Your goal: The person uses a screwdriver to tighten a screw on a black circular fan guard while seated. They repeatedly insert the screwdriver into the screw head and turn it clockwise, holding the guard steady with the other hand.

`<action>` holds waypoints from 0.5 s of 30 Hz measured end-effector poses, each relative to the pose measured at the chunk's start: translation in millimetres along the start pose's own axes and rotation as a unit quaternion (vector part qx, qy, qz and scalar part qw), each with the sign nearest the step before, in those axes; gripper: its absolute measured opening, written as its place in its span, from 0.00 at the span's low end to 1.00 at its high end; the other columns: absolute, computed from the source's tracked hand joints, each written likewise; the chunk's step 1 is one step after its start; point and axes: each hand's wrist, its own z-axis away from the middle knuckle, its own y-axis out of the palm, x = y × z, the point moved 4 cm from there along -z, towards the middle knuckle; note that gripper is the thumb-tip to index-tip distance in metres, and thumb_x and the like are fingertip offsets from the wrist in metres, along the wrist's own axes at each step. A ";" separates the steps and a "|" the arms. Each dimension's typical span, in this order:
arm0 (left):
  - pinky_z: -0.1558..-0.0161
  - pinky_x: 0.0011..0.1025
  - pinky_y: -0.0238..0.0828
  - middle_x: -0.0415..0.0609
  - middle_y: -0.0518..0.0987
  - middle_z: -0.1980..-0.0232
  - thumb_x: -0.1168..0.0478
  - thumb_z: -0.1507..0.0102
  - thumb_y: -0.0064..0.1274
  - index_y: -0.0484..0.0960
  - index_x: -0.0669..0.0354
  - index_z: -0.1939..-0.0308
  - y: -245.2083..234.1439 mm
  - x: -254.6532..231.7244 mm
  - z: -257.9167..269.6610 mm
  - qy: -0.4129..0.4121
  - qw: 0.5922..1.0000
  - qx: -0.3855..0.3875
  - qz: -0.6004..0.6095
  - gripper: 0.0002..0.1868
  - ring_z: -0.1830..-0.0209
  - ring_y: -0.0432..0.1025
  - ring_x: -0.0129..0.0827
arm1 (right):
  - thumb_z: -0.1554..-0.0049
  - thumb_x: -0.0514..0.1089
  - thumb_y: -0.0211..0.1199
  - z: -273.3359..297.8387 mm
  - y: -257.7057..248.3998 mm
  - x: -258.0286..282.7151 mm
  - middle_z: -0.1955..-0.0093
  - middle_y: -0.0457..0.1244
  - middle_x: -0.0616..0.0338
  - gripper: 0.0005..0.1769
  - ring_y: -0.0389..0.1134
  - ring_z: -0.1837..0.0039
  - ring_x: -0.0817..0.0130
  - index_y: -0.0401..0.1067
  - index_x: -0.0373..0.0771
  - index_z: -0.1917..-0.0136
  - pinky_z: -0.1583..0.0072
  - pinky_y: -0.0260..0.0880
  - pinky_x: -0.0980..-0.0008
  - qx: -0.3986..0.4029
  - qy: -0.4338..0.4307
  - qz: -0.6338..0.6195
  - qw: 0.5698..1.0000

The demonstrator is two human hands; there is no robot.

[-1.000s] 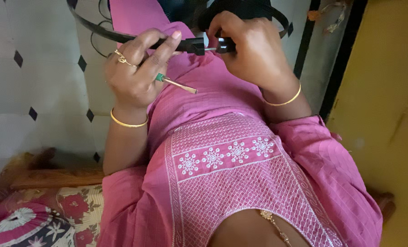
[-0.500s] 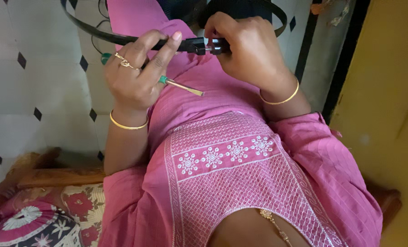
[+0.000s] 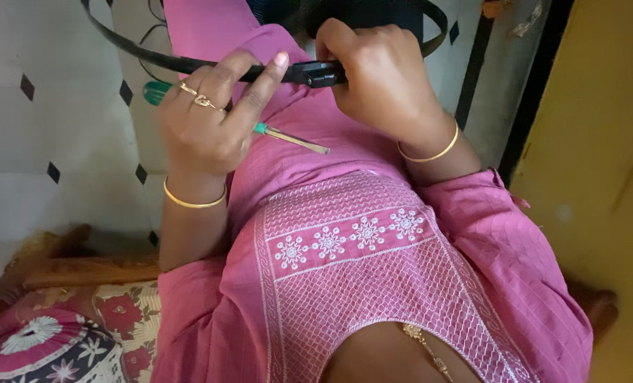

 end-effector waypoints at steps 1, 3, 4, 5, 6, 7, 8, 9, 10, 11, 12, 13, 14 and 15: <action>0.61 0.28 0.67 0.40 0.78 0.48 0.62 0.32 0.61 0.86 0.46 0.33 -2.4 -0.2 -1.1 0.009 1.000 0.001 -0.012 0.22 0.60 0.72 0.30 | 0.46 0.32 0.66 -0.5 0.7 0.4 0.62 0.67 0.54 0.11 0.70 0.60 0.48 0.70 0.41 0.51 0.60 0.65 0.54 -0.002 -0.001 0.001 1.000; 0.62 0.28 0.66 0.40 0.78 0.49 0.61 0.32 0.61 0.86 0.45 0.35 -6.8 -0.9 -3.0 0.012 1.000 0.002 -0.015 0.21 0.60 0.72 0.30 | 0.47 0.32 0.66 -0.7 2.4 1.0 0.62 0.67 0.54 0.11 0.70 0.60 0.48 0.69 0.41 0.51 0.60 0.65 0.53 0.001 0.000 0.006 1.000; 0.62 0.29 0.66 0.40 0.77 0.50 0.61 0.33 0.61 0.86 0.46 0.36 -8.5 -1.2 -3.9 0.007 1.000 0.002 -0.006 0.19 0.61 0.71 0.31 | 0.47 0.31 0.65 -0.4 3.4 1.2 0.62 0.67 0.54 0.12 0.69 0.60 0.47 0.69 0.40 0.51 0.60 0.65 0.53 0.005 0.002 0.009 1.000; 0.62 0.29 0.66 0.41 0.77 0.51 0.60 0.33 0.62 0.86 0.47 0.38 -9.7 -1.1 -5.0 0.001 1.000 0.002 0.002 0.18 0.61 0.71 0.32 | 0.48 0.31 0.65 -0.4 4.3 1.2 0.63 0.67 0.54 0.12 0.69 0.60 0.47 0.69 0.40 0.51 0.60 0.65 0.53 0.009 0.005 0.012 1.000; 0.62 0.29 0.66 0.41 0.77 0.51 0.60 0.33 0.62 0.86 0.47 0.38 -10.5 -1.2 -5.9 0.004 1.000 0.003 0.009 0.18 0.61 0.71 0.32 | 0.49 0.31 0.65 -0.6 5.4 1.1 0.63 0.67 0.54 0.13 0.69 0.60 0.48 0.69 0.40 0.52 0.60 0.64 0.53 0.011 0.005 0.018 1.000; 0.62 0.30 0.66 0.41 0.76 0.51 0.59 0.32 0.62 0.86 0.47 0.37 -10.9 -1.4 -6.6 0.007 1.000 0.004 0.016 0.18 0.62 0.70 0.32 | 0.51 0.31 0.65 -0.7 6.8 0.9 0.63 0.67 0.54 0.13 0.69 0.61 0.48 0.69 0.40 0.52 0.61 0.64 0.53 0.014 0.006 0.024 1.000; 0.61 0.30 0.66 0.42 0.76 0.51 0.58 0.32 0.63 0.86 0.48 0.37 -11.0 -1.3 -7.1 0.009 1.000 0.006 0.023 0.18 0.62 0.69 0.32 | 0.52 0.31 0.65 -0.8 8.3 0.6 0.63 0.67 0.54 0.14 0.69 0.61 0.48 0.69 0.40 0.52 0.61 0.64 0.53 0.016 0.006 0.030 0.999; 0.61 0.30 0.65 0.42 0.76 0.51 0.59 0.31 0.63 0.86 0.49 0.37 -10.9 -0.6 -7.5 0.006 0.999 0.012 0.035 0.17 0.62 0.69 0.32 | 0.52 0.31 0.65 -0.8 9.8 -0.2 0.64 0.67 0.53 0.14 0.69 0.61 0.48 0.69 0.40 0.53 0.61 0.65 0.53 0.020 0.010 0.037 0.999; 0.62 0.30 0.65 0.43 0.76 0.51 0.60 0.31 0.63 0.86 0.49 0.37 -10.6 0.0 -7.9 0.002 0.999 0.018 0.047 0.17 0.62 0.69 0.32 | 0.52 0.32 0.66 -0.8 11.5 -0.9 0.64 0.67 0.52 0.13 0.69 0.61 0.47 0.69 0.40 0.53 0.61 0.65 0.52 0.024 0.014 0.044 0.999; 0.62 0.31 0.64 0.43 0.76 0.51 0.61 0.30 0.63 0.87 0.50 0.38 -10.1 0.2 -7.9 -0.001 0.998 0.024 0.059 0.16 0.62 0.69 0.32 | 0.52 0.32 0.66 -0.4 13.6 -1.4 0.64 0.66 0.52 0.13 0.69 0.61 0.47 0.69 0.41 0.54 0.61 0.65 0.52 0.029 0.017 0.051 0.998; 0.63 0.30 0.64 0.43 0.76 0.53 0.60 0.31 0.64 0.87 0.50 0.38 -11.4 0.0 -8.0 0.008 0.999 0.021 0.050 0.16 0.63 0.69 0.32 | 0.53 0.33 0.66 -0.5 16.3 -0.9 0.65 0.66 0.51 0.13 0.69 0.61 0.47 0.68 0.40 0.54 0.61 0.65 0.52 0.026 0.017 0.054 0.998; 0.65 0.30 0.63 0.43 0.76 0.54 0.59 0.32 0.64 0.87 0.51 0.39 -13.1 0.7 -9.1 0.019 0.999 0.017 0.040 0.17 0.64 0.69 0.32 | 0.53 0.33 0.67 -1.9 19.2 -0.2 0.65 0.66 0.50 0.13 0.69 0.61 0.47 0.68 0.40 0.55 0.61 0.66 0.52 0.023 0.016 0.058 0.998; 0.67 0.30 0.63 0.43 0.76 0.56 0.59 0.33 0.65 0.87 0.52 0.40 -14.8 0.6 -10.4 0.029 0.999 0.014 0.031 0.17 0.65 0.69 0.32 | 0.53 0.34 0.67 -2.9 21.4 0.7 0.65 0.66 0.50 0.13 0.70 0.62 0.47 0.68 0.40 0.55 0.61 0.66 0.52 0.020 0.015 0.062 0.998; 0.66 0.30 0.63 0.43 0.76 0.56 0.59 0.35 0.64 0.87 0.51 0.39 -14.7 0.4 -11.5 0.030 0.999 0.027 0.025 0.19 0.65 0.69 0.32 | 0.53 0.35 0.68 -3.0 23.8 0.5 0.65 0.66 0.50 0.13 0.69 0.62 0.46 0.68 0.40 0.56 0.62 0.66 0.52 0.026 0.023 0.064 0.997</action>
